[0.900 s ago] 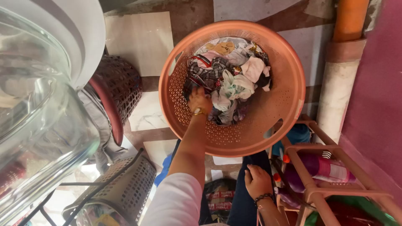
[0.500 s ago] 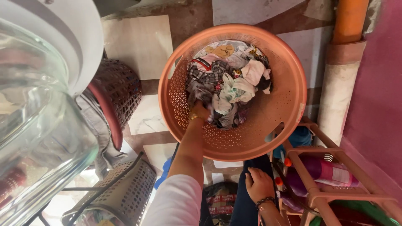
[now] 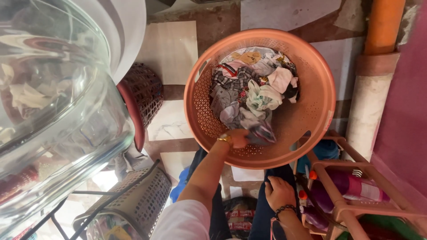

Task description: Sorting and inspecting various pieces of laundry from a basket on the floor.

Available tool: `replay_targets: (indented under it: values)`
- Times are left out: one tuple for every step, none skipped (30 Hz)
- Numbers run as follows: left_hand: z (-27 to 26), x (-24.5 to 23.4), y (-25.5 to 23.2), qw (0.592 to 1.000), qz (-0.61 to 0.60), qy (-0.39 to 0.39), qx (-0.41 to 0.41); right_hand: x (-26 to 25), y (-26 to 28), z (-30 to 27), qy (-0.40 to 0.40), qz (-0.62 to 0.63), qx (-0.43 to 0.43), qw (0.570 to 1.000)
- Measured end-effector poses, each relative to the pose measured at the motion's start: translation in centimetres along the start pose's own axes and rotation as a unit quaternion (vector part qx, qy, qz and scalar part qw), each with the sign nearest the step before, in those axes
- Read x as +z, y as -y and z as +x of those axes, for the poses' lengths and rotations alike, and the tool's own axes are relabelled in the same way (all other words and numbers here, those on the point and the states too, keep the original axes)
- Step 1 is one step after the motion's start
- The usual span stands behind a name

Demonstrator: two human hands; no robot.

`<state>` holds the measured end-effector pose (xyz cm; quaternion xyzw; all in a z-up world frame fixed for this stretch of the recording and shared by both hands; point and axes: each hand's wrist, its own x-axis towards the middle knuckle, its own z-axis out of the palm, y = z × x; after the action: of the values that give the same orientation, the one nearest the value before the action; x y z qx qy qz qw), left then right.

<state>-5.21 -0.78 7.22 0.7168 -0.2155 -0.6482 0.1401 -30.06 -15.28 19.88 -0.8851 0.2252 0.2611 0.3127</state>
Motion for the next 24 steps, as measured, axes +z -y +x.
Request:
replay_targets:
  values:
    - [0.9, 0.1, 1.6, 1.0, 0.0, 0.001, 0.0, 0.0, 0.0, -0.1, 0.0, 0.0, 0.001, 1.0]
    - [1.8, 0.2, 3.3, 0.99, 0.142, 0.016, 0.003, -0.1, 0.0, -0.1, 0.001, -0.004, -0.001, 1.0]
    - [2.6, 0.2, 4.9, 0.959, 0.282, 0.031, 0.005, -0.1, -0.1, -0.1, 0.001, -0.008, -0.002, 1.0]
    - [0.1, -2.1, 2.6, 0.959, 0.282, 0.031, 0.005, 0.0, -0.2, -0.1, 0.001, -0.007, -0.002, 1.0]
    - [-2.5, -4.3, 0.3, 0.971, 0.215, -0.035, -0.098, 0.1, -0.2, -0.1, 0.012, -0.008, 0.004, 1.0]
    - [-5.1, -6.5, -1.9, 0.964, 0.142, -0.102, -0.199, 0.2, -0.3, -0.2, 0.025, -0.008, 0.01, 1.0]
    - [-4.8, -6.3, -1.2, 0.964, 0.143, -0.102, -0.199, 0.1, -0.4, -0.2, 0.025, -0.007, 0.01, 1.0]
    - [-4.5, -6.1, -0.4, 0.95, 0.135, -0.202, -0.198, 0.1, -0.4, -0.2, 0.019, -0.006, 0.006, 1.0]
    - [-4.3, -5.9, 0.4, 0.925, 0.126, -0.301, -0.195, 0.1, -0.4, -0.3, 0.012, -0.005, 0.003, 1.0]
    - [-4.2, -5.8, 1.0, 0.924, 0.127, -0.301, -0.196, -0.1, -0.3, -0.1, 0.012, -0.004, 0.002, 1.0]
    - [-4.2, -5.7, 1.5, 0.907, 0.105, -0.391, -0.12, -0.2, -0.3, 0.0, 0.027, -0.011, 0.012, 0.999]
    - [-4.2, -5.7, 2.1, 0.875, 0.081, -0.475, -0.043, -0.3, -0.2, 0.2, 0.043, -0.018, 0.022, 0.999]
    - [-4.7, -6.1, 1.8, 0.875, 0.084, -0.476, -0.043, 0.0, -0.4, 0.2, 0.041, -0.016, 0.022, 0.999]
    - [-5.2, -6.5, 1.4, 0.896, -0.008, -0.441, -0.059, 0.2, -0.6, 0.2, 0.017, -0.016, 0.008, 1.0]
    - [-5.7, -7.0, 1.0, 0.908, -0.099, -0.4, -0.073, 0.5, -0.8, 0.3, -0.007, -0.016, -0.005, 1.0]
    - [-5.9, -6.9, 0.6, 0.908, -0.099, -0.401, -0.071, 0.3, -0.6, 0.4, -0.009, -0.016, -0.005, 1.0]
    - [-6.1, -6.8, 0.3, 0.928, -0.021, -0.361, -0.089, 0.2, -0.5, 0.5, 0.003, -0.016, 0.004, 1.0]
    - [-6.3, -6.6, -0.1, 0.94, 0.056, -0.318, -0.107, 0.0, -0.4, 0.6, 0.015, -0.016, 0.013, 1.0]
    - [-6.1, -6.3, -0.3, 0.94, 0.055, -0.318, -0.106, 0.0, -0.6, 0.5, 0.015, -0.017, 0.013, 1.0]
    - [-6.1, -6.1, -0.4, 0.972, 0.086, -0.213, -0.05, 0.1, -0.7, 0.4, 0.012, -0.012, 0.005, 1.0]
    - [-5.9, -5.8, -0.6, 0.988, 0.115, -0.105, 0.008, 0.2, -0.8, 0.4, 0.01, -0.007, -0.002, 1.0]
    - [-5.6, -6.3, -0.8, 0.988, 0.116, -0.104, 0.008, -0.3, -0.4, 0.3, 0.009, -0.007, -0.001, 1.0]
    - [-5.3, -6.8, -1.0, 0.995, 0.077, -0.041, 0.042, -0.8, 0.0, 0.3, 0.028, -0.001, 0.01, 1.0]
    - [-4.9, -7.3, -1.2, 0.996, 0.039, 0.023, 0.075, -1.2, 0.3, 0.4, 0.046, 0.005, 0.022, 0.999]
